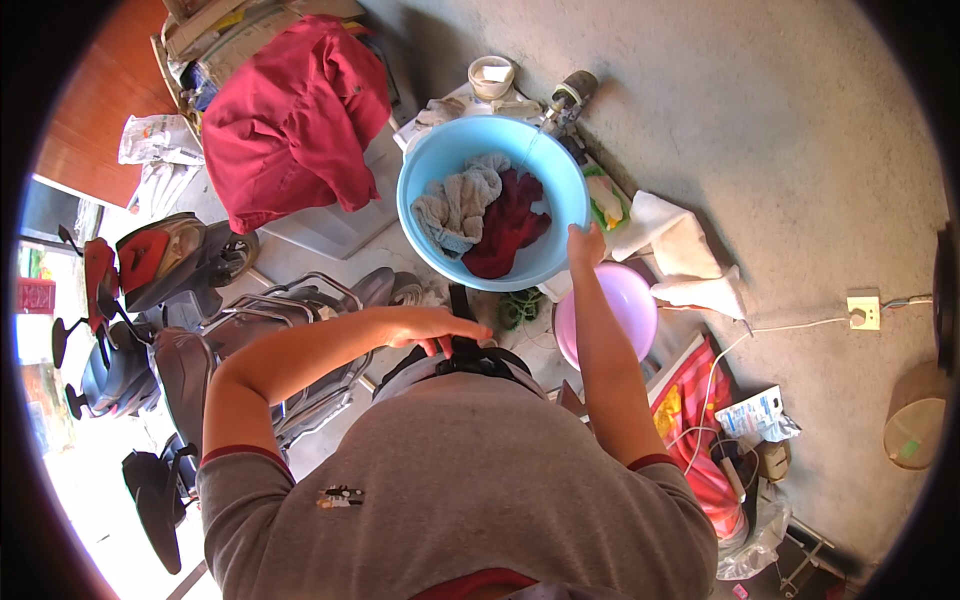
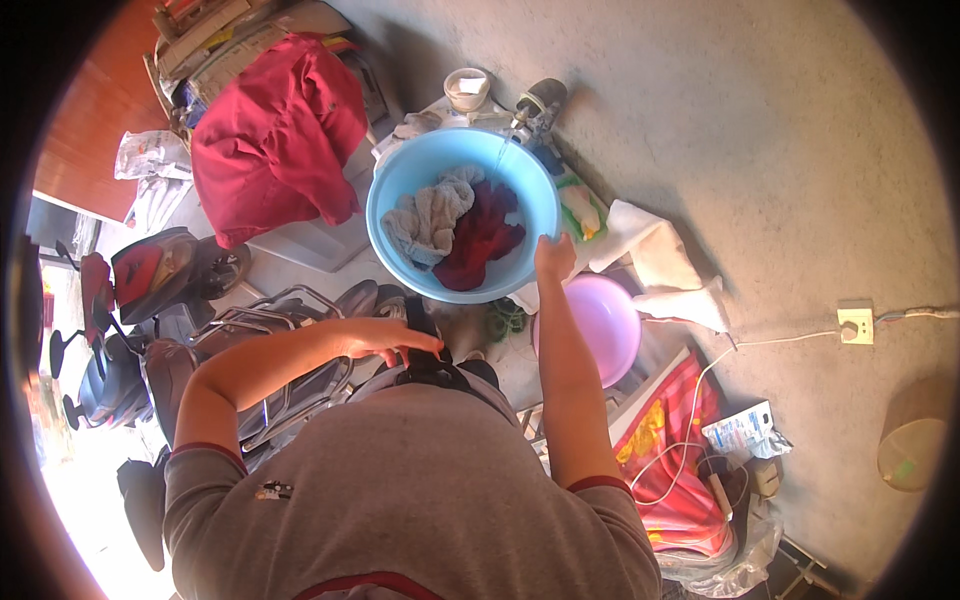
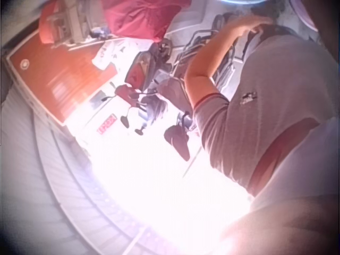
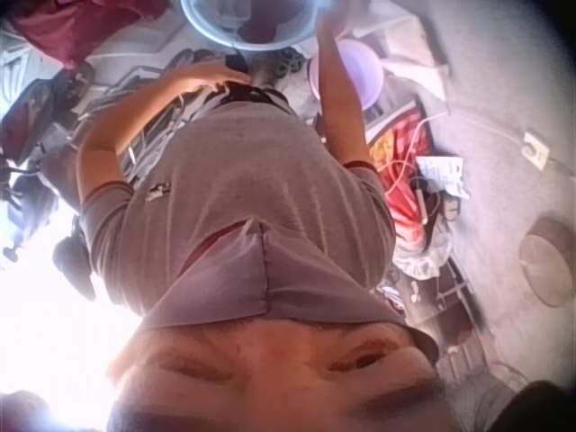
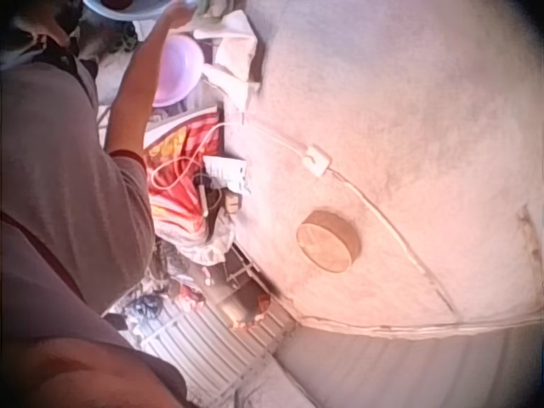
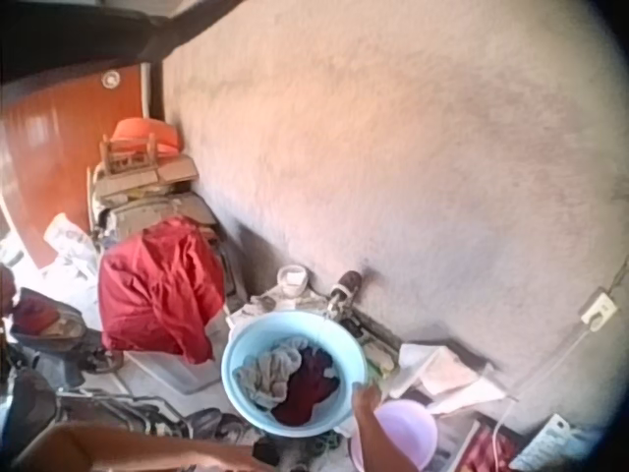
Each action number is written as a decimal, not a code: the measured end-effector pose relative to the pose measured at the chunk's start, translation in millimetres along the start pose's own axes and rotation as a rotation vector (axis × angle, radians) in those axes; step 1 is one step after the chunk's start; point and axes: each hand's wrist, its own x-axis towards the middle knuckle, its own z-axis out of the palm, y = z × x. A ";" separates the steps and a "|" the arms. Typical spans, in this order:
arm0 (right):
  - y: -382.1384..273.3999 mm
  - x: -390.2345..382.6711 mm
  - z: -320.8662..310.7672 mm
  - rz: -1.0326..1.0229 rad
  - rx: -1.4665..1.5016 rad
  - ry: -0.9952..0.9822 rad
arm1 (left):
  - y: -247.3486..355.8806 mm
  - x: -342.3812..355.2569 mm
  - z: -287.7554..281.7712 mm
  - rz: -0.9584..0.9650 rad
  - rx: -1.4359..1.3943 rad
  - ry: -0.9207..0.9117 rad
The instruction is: The person washes a red cloth and a grey towel by hand in a blue basin filled with water. They rinse the items, wring them out, and then carry the basin outside to hang the wet clothes on a drying rack.
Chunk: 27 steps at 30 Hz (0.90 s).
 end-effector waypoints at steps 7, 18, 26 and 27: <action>-1.5 1.0 4.0 -0.010 -0.072 0.013 | -41.3 -4.2 -21.9 0.139 -0.447 -0.244; 6.8 8.9 9.3 -0.009 -0.041 -0.002 | -40.9 -2.6 -5.3 0.303 0.181 0.003; 6.4 9.6 7.4 -0.011 -0.012 -0.030 | -61.0 -4.6 3.4 0.678 0.628 0.246; 7.3 10.8 7.6 -0.005 -0.002 -0.045 | -67.9 -2.7 4.7 0.762 0.684 0.269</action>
